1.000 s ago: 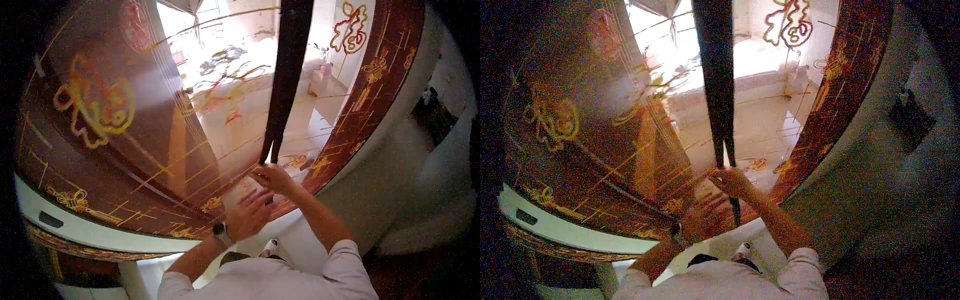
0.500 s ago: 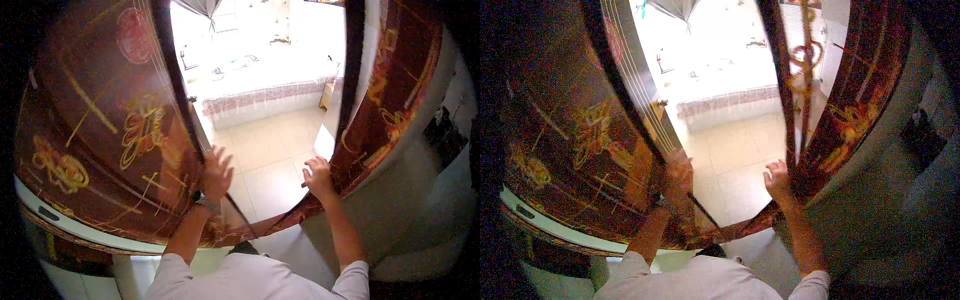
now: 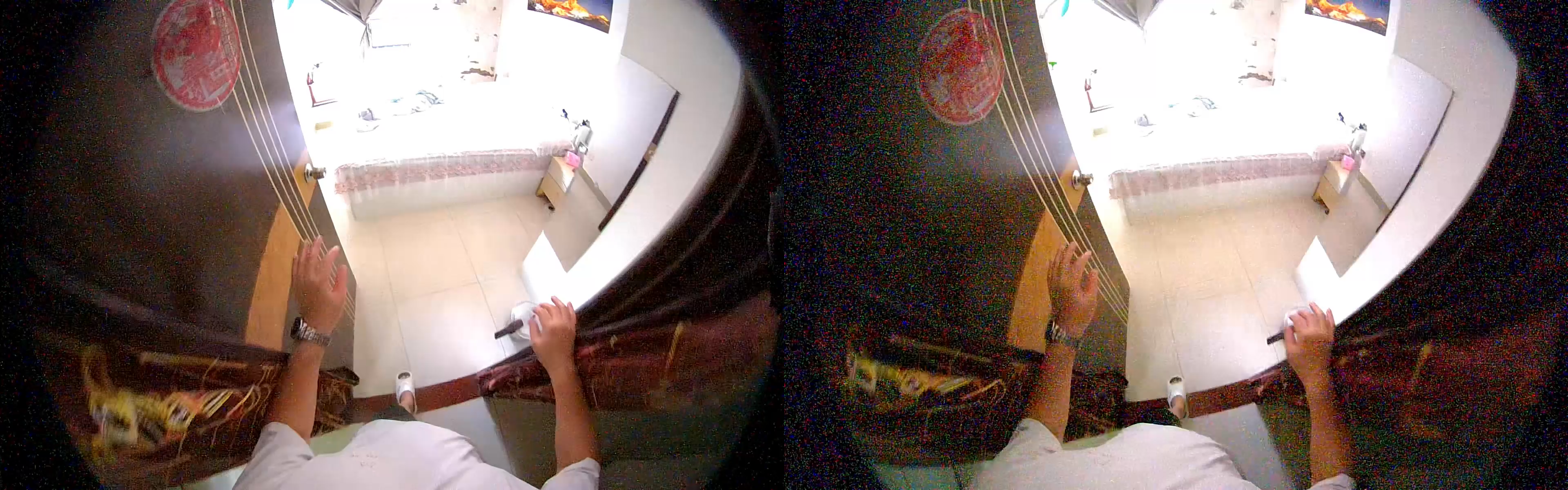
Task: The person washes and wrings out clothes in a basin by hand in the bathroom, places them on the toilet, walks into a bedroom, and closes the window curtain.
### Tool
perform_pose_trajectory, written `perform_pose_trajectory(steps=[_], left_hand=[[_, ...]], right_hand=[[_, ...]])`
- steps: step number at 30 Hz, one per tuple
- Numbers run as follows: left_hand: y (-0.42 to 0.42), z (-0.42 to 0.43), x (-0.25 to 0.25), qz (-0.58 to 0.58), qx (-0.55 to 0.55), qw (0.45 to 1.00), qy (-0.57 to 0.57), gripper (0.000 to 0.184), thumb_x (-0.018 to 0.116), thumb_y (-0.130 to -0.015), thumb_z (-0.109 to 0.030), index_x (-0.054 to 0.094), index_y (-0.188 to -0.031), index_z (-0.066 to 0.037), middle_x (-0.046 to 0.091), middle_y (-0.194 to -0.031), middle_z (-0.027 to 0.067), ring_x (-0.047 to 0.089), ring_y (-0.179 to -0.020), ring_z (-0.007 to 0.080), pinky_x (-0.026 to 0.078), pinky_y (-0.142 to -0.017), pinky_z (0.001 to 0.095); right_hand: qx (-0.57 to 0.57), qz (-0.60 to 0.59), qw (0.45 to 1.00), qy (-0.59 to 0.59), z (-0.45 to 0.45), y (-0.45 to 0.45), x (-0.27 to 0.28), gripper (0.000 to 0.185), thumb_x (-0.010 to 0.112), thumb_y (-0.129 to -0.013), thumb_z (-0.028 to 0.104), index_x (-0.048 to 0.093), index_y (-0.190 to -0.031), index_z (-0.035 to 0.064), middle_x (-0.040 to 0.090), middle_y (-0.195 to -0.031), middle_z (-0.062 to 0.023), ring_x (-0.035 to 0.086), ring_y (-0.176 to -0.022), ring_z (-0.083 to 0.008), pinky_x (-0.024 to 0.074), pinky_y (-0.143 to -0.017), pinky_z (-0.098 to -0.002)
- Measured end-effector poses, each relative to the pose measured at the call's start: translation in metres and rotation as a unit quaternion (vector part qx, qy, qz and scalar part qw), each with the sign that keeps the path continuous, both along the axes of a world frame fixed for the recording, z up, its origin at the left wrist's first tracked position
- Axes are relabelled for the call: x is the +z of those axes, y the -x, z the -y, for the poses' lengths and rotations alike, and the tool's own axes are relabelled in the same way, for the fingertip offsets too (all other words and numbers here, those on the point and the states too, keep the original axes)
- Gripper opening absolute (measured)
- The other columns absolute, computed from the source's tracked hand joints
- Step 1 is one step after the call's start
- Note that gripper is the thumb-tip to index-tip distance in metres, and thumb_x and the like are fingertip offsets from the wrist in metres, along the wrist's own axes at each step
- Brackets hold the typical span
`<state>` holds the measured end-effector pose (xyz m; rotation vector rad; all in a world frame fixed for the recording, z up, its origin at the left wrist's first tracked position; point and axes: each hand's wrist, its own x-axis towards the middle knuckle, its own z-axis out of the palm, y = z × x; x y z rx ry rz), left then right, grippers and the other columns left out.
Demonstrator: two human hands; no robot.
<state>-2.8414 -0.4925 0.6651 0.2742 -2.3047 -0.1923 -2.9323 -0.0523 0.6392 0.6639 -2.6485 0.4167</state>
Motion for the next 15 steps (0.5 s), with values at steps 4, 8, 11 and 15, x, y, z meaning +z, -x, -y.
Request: perform_pose_trajectory(steps=[4,8,11,15], left_hand=[[0.027,0.062,-0.019,0.025,0.018,0.997,-0.077,0.033,0.059,-0.091,-0.021,0.061,-0.12,-0.008,0.05,-0.138,0.0188,0.045,-0.13,0.035,0.033,-0.109,0.0506],[0.07,0.109,-0.062,0.024,0.026,0.987,-0.154,0.032,0.058,-0.092,-0.021,0.062,-0.119,-0.006,0.053,-0.135,0.0199,0.053,-0.121,0.0352,0.045,-0.099,0.0444],[0.105,0.105,-0.052,0.067,-0.009,0.973,-0.219,0.033,0.059,-0.091,-0.02,0.061,-0.12,-0.006,0.054,-0.134,0.0189,0.055,-0.119,0.0344,0.047,-0.097,0.0423],[0.155,0.112,-0.052,0.075,-0.015,0.972,-0.223,0.031,0.063,-0.088,-0.018,0.062,-0.117,-0.006,0.056,-0.131,0.0167,0.056,-0.117,0.0341,0.047,-0.096,0.0423]], right_hand=[[-0.024,0.019,0.999,0.039,0.006,0.034,-0.011,0.02,0.064,-0.084,0.013,0.066,-0.099,0.0003,0.066,-0.108,-0.0186,0.053,-0.119,-0.0384,0.0396,-0.103,-0.0512],[-0.055,0.058,0.991,0.105,0.003,0.066,-0.043,0.02,0.064,-0.085,0.013,0.065,-0.1,-0.0006,0.065,-0.104,-0.019,0.058,-0.109,-0.0376,0.0449,-0.095,-0.0462],[-0.112,0.113,0.978,0.137,0.001,0.086,-0.07,0.02,0.063,-0.087,0.014,0.066,-0.099,-0.0011,0.067,-0.101,-0.0176,0.062,-0.095,-0.0328,0.0489,-0.085,-0.0412],[-0.194,0.207,0.926,0.248,0.008,0.13,-0.1,0.02,0.063,-0.088,0.014,0.068,-0.098,-0.0024,0.069,-0.094,-0.0184,0.066,-0.087,-0.0299,0.0515,-0.078,-0.0385]])
